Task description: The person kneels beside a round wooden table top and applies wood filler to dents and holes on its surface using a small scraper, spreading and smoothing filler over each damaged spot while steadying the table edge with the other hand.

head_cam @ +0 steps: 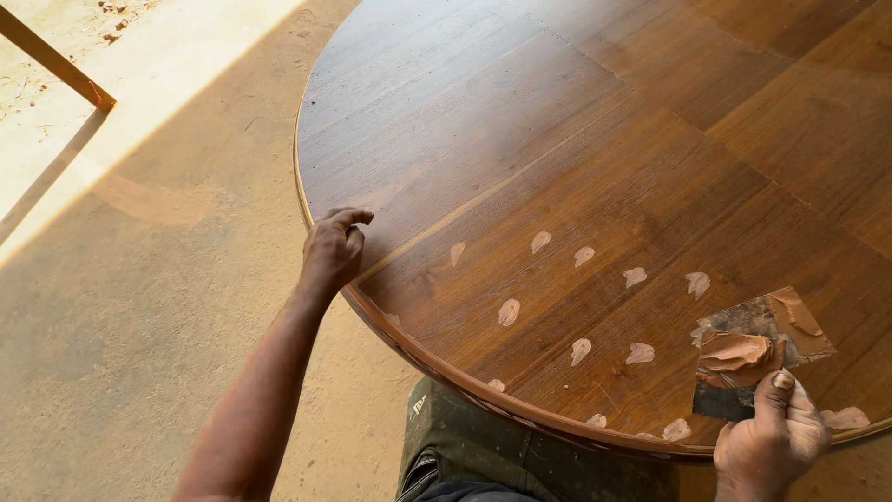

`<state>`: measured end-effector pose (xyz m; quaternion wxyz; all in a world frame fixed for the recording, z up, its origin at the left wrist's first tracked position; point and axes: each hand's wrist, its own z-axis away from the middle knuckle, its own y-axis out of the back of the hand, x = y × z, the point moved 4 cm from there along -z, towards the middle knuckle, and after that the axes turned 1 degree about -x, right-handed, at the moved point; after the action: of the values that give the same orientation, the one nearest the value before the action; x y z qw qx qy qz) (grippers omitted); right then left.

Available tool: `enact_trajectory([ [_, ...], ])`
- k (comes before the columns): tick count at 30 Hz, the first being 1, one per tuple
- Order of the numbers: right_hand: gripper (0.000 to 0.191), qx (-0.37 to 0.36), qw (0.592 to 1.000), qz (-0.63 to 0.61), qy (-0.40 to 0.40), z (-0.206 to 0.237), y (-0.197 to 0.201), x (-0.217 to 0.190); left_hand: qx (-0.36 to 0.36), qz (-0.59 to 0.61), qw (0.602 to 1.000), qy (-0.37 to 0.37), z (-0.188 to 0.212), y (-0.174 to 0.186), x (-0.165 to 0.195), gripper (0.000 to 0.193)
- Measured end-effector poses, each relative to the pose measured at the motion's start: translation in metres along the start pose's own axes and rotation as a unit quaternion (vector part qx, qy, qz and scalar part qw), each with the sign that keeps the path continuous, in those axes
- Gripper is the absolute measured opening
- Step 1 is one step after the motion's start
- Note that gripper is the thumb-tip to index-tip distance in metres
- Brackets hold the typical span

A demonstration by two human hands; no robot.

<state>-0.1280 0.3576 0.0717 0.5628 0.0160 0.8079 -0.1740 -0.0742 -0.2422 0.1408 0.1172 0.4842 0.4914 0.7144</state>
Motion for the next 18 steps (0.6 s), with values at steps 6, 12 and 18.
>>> enact_trajectory([
  [6,0.029,-0.008,0.999,0.028,-0.027,0.006,-0.001,-0.012,0.058,-0.196,0.968,-0.144,-0.039,-0.01,0.014,0.027],
  [12,0.03,0.007,0.998,0.049,-0.033,0.004,-0.005,-0.016,0.061,-0.284,0.936,-0.196,-0.047,-0.017,0.012,0.034],
  [18,0.03,0.008,0.998,0.064,-0.026,0.005,-0.002,-0.012,0.024,-0.326,0.93,-0.169,-0.052,-0.013,0.015,0.044],
])
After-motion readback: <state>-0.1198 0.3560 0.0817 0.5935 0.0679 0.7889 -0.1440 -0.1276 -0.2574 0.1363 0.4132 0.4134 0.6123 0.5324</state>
